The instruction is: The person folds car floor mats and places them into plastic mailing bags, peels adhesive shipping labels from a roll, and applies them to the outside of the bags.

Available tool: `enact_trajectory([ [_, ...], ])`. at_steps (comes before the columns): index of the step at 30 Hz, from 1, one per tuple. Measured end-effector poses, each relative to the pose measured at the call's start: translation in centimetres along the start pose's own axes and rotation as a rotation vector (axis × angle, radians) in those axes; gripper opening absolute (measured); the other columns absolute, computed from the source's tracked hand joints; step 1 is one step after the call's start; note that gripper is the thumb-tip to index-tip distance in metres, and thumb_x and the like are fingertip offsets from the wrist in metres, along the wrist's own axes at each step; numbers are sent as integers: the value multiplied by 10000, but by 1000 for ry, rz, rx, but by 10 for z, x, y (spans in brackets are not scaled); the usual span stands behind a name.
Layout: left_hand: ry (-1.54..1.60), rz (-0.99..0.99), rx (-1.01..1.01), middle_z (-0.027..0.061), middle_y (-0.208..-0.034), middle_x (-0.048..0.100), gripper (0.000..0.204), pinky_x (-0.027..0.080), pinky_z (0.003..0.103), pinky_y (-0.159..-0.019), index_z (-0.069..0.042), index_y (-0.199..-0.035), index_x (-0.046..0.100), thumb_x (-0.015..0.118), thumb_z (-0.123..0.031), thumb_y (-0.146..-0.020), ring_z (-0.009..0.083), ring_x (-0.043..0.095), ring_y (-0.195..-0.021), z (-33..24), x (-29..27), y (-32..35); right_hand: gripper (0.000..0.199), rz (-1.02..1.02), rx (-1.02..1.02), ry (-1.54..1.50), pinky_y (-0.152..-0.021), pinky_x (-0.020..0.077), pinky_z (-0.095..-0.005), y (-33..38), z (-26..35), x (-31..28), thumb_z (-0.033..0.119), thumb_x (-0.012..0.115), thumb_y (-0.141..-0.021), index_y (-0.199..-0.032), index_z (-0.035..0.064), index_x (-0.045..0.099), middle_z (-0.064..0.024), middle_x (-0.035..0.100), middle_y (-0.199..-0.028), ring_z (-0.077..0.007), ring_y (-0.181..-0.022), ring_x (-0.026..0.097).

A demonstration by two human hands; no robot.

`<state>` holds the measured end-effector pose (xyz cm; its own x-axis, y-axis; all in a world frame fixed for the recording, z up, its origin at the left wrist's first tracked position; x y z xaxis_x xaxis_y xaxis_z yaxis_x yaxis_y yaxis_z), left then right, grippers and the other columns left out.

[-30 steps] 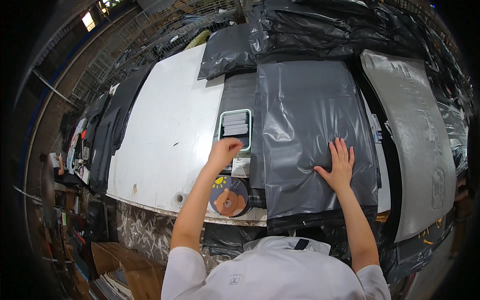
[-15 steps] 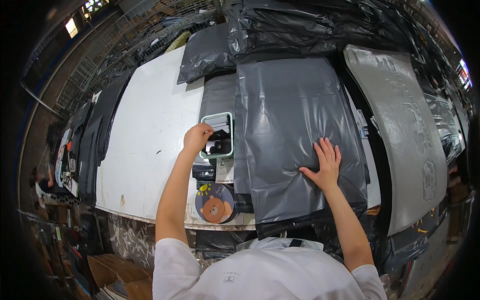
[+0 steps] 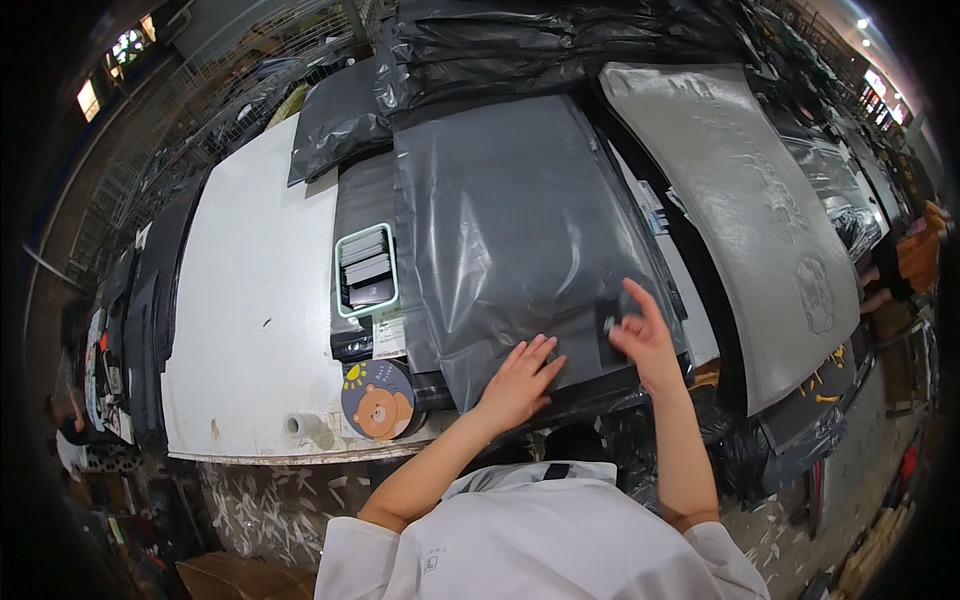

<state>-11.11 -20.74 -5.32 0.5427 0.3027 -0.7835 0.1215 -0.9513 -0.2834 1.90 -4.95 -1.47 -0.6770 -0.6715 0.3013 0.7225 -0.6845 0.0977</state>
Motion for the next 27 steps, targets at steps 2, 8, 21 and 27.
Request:
enact_trajectory([
  [2,207,9,-73,117,-1135,574,469,351,393,-991,-95,-1140,559,594,5,-683,285,488,-1140,24,7,12,373,380,188,149,-603,426,-178,27,-18,8,-26,577,-732,-1088,83,597,2,619,-869,-42,-719,537],
  [8,114,-284,85,94,-1047,612,442,404,375,-905,-57,-1025,619,571,98,-613,275,562,-1009,-64,-71,-23,179,362,381,158,-530,449,-225,-11,-55,75,77,626,-720,-895,54,654,-31,639,-825,-93,-613,563],
  [21,1260,-478,-1072,8,-854,593,114,472,244,-631,-29,-968,559,523,-95,-883,76,545,-754,-15,-8,154,340,140,-411,836,-873,420,-392,-1,38,79,269,660,-744,-992,42,612,-143,601,-1050,-311,-1020,549],
  [27,1194,-468,-1118,72,-788,619,94,503,241,-624,14,-892,587,531,-57,-867,129,605,-690,-41,-23,158,541,-44,-776,1483,-1001,267,-493,-40,-29,44,191,674,-694,-1187,60,492,-166,499,-1207,-340,-1204,389],
])
Point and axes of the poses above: each hand's wrist, its own y-axis away from the middle knuckle, its own x-axis out of the palm, z = x × y, the point moved 3 cm from there along -y, towards the middle knuckle
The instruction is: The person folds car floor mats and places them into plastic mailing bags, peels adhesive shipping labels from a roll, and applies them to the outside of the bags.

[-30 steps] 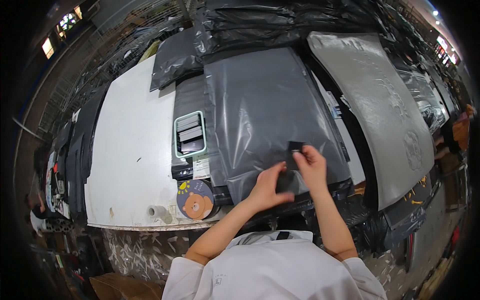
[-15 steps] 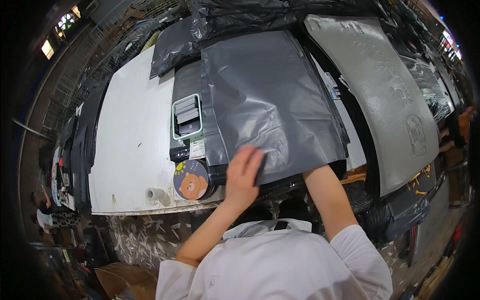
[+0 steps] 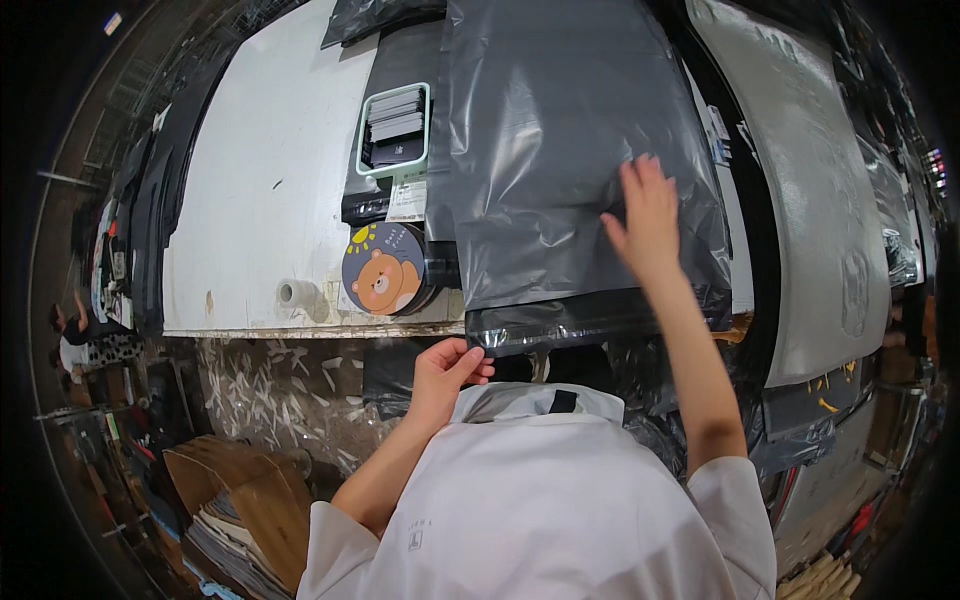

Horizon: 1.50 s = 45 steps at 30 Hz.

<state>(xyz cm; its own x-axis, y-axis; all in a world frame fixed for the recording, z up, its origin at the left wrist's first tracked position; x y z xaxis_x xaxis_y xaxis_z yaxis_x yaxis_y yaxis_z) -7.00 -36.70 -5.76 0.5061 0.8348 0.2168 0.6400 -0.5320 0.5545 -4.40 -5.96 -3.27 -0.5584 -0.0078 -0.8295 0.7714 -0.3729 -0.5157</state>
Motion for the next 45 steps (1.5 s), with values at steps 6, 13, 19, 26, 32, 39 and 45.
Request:
enact_trajectory([
  [6,-131,16,149,95,-857,638,136,518,252,-677,42,-950,591,499,-33,-885,137,618,-743,-9,2,4,150,188,-349,-679,-643,401,-340,66,145,-17,136,658,-651,-724,101,532,-9,539,-760,-191,-774,544],
  [13,-234,48,59,84,-918,613,177,496,238,-672,33,-1032,555,500,-54,-887,121,599,-821,0,-21,-15,200,972,716,-241,-725,490,-389,276,-26,-11,159,517,-810,-975,76,596,-139,615,-948,-327,-843,611],
  [19,-824,13,881,87,-1019,579,214,407,293,-821,-28,-1048,577,518,-65,-845,195,535,-916,-77,34,-51,296,880,932,-79,-557,482,-334,317,-134,-91,298,555,-834,-888,19,635,-117,642,-786,-187,-649,624],
  [26,-1365,466,1112,106,-1095,571,300,406,355,-867,-30,-1069,581,602,-166,-803,258,525,-1009,-83,123,-136,229,147,1127,-1250,-447,442,-255,83,-102,-90,234,558,-847,-831,8,595,-58,598,-719,-142,-593,578],
  [32,151,665,32,93,-1269,481,495,366,351,-972,-27,-1247,451,410,-399,-922,200,458,-1165,-120,27,-154,345,-487,924,-1677,-826,447,-374,-35,-109,-6,249,525,-887,-1076,-39,499,-170,575,-1066,-282,-1002,562],
  [39,-1135,-438,899,136,-714,568,226,440,343,-635,2,-869,573,612,-214,-819,236,575,-681,-138,7,-206,655,87,411,176,-905,395,-414,-73,-91,21,429,579,-802,-1220,-43,407,-216,441,-1232,-328,-1175,417],
  [45,-982,-251,816,172,-719,584,169,435,386,-602,-7,-878,531,605,-139,-804,331,564,-667,-116,22,-234,843,327,680,47,-752,485,-413,-92,-129,3,700,599,-619,-997,-45,485,-247,610,-923,-355,-893,605],
])
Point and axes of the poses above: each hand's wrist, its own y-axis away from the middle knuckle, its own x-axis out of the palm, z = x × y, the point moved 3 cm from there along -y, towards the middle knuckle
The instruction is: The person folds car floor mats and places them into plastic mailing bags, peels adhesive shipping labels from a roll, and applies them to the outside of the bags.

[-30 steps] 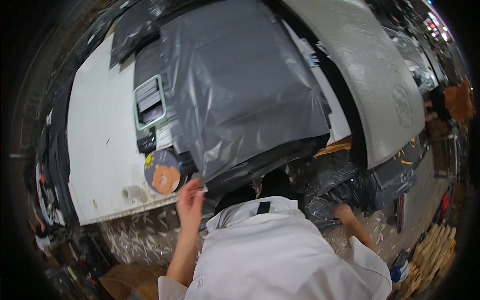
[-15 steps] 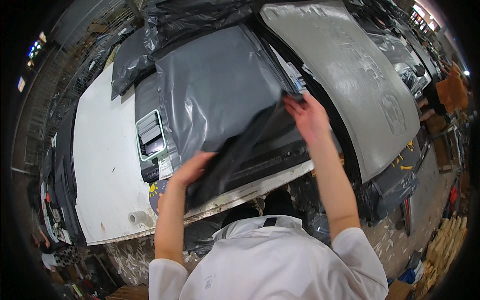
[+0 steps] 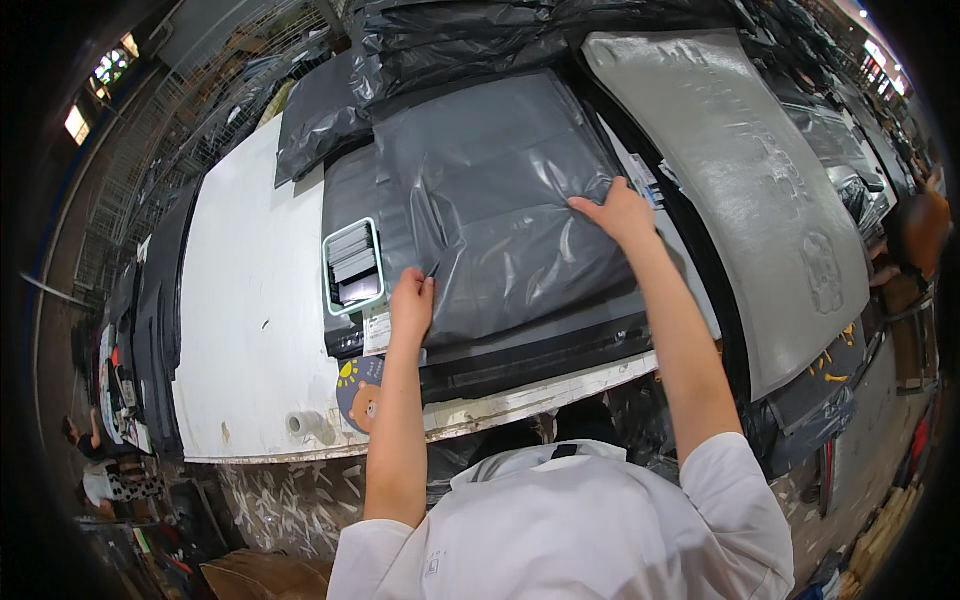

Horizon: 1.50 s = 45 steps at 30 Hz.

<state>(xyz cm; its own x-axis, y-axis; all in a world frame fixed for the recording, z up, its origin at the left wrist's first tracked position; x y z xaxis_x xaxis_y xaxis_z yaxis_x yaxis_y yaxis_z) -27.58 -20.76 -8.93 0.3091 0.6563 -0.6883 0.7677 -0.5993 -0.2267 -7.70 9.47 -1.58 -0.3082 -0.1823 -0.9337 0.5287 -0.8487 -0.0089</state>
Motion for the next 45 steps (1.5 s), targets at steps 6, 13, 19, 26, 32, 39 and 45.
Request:
enact_trajectory([
  [6,-87,382,-172,147,-744,589,108,436,395,-584,-28,-862,508,572,-94,-806,318,569,-674,-50,-48,69,807,32,103,12,-865,428,-427,90,-44,-32,546,609,-728,-1161,-112,437,-280,554,-1064,-369,-1026,542],
  [13,-35,174,396,118,-1009,615,230,474,363,-773,-36,-1022,577,528,-29,-798,309,579,-917,-83,-24,102,368,172,-934,-109,-1027,214,-536,238,109,50,263,658,-706,-1039,120,596,-90,556,-1138,-292,-1218,393],
  [19,117,253,160,109,-1018,620,231,463,317,-797,-66,-992,627,598,-16,-768,263,590,-941,-63,-50,90,466,-100,-735,-99,-1027,215,-499,187,92,1,248,623,-760,-1203,154,512,-85,441,-1304,-273,-1259,336],
  [26,-402,322,-40,164,-1104,564,367,429,373,-848,-19,-1040,596,680,-136,-703,332,526,-1020,15,-85,53,549,-77,-743,40,-1055,167,-488,179,73,36,333,574,-793,-1303,207,414,-52,344,-1380,-271,-1310,244],
  [32,-335,60,253,153,-923,631,374,483,399,-711,-47,-984,614,698,-235,-672,321,605,-816,19,-86,59,542,-93,-750,22,-1060,157,-479,180,72,36,324,572,-795,-1300,202,416,-52,340,-1382,-273,-1312,238],
  [39,-547,112,10,116,-733,632,140,472,406,-606,-99,-823,644,642,-183,-712,315,607,-680,6,-94,52,523,-122,-767,-11,-1060,159,-474,182,72,34,294,585,-791,-1280,175,439,-74,363,-1363,-273,-1304,254],
  [45,-125,-205,4,85,-708,558,93,422,346,-555,-58,-747,569,634,-122,-767,253,548,-599,-60,-99,82,376,174,-595,-826,-938,370,-390,215,82,41,128,618,-790,-1144,43,522,-120,552,-1153,-251,-1102,502],
])
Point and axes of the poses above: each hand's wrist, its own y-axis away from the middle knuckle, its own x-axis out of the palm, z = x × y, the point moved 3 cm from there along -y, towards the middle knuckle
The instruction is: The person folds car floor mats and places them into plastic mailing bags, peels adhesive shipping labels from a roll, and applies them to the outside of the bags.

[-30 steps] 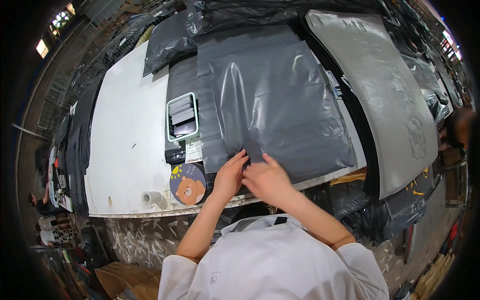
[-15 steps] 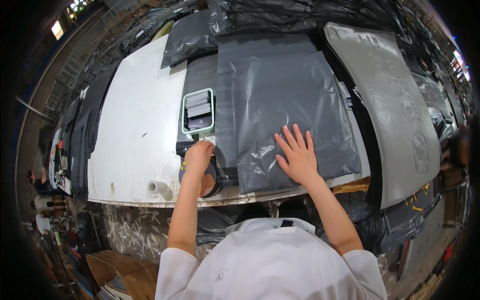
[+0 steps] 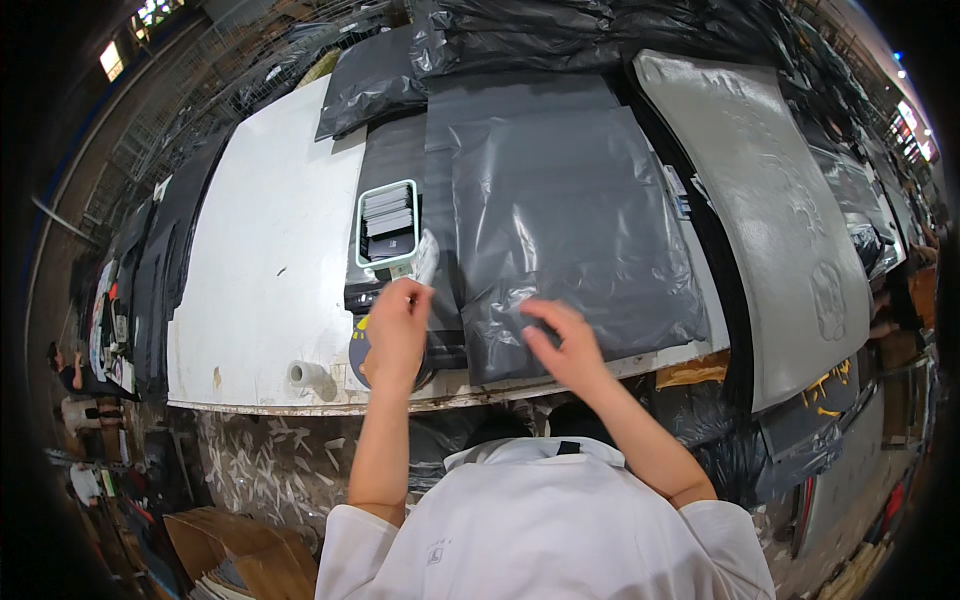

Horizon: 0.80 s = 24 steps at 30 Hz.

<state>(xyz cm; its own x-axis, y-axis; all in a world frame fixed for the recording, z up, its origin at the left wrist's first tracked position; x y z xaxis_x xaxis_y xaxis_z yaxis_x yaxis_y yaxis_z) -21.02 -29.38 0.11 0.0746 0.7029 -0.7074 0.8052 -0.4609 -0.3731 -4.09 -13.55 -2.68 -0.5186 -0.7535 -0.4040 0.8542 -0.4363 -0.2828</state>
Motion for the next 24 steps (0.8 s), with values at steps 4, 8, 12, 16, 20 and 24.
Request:
enact_trajectory([
  [4,98,130,546,67,-795,614,161,474,335,-623,-60,-808,628,698,-71,-663,250,580,-723,-63,17,45,229,-84,478,-1026,-797,453,-254,9,16,27,102,551,-869,-1067,-14,542,-95,597,-1057,-134,-938,568],
  [8,407,183,355,65,-869,572,205,456,263,-597,-50,-901,634,670,-10,-703,160,555,-695,-89,10,58,221,-283,357,-790,-699,472,-214,11,18,-6,76,498,-892,-1091,-17,522,-54,616,-966,-79,-833,573],
  [12,770,322,-116,25,-913,516,179,404,181,-594,-34,-922,627,646,3,-748,64,499,-686,-78,7,65,224,-244,340,-731,-568,519,-216,9,50,-33,83,485,-895,-1090,-23,512,-69,611,-972,-93,-794,594],
  [16,1059,509,-312,-1,-857,521,133,367,179,-676,-3,-889,614,620,31,-761,50,472,-728,-85,4,67,225,-256,332,-702,-587,522,-216,13,60,-39,81,490,-892,-1089,-26,512,-67,607,-974,-94,-793,596],
  [20,1081,549,-322,-8,-804,529,114,357,178,-655,-9,-861,623,634,23,-752,51,466,-718,-85,4,68,226,-258,319,-707,-597,524,-218,15,64,-39,74,494,-889,-1089,-30,514,-64,607,-970,-93,-800,595],
  [24,1017,507,-270,-15,-798,515,80,361,166,-581,-18,-826,628,638,18,-756,32,462,-677,-84,5,67,268,-272,299,-689,-581,526,-218,16,65,-38,55,501,-876,-1123,-52,497,-96,617,-967,-117,-777,611],
])
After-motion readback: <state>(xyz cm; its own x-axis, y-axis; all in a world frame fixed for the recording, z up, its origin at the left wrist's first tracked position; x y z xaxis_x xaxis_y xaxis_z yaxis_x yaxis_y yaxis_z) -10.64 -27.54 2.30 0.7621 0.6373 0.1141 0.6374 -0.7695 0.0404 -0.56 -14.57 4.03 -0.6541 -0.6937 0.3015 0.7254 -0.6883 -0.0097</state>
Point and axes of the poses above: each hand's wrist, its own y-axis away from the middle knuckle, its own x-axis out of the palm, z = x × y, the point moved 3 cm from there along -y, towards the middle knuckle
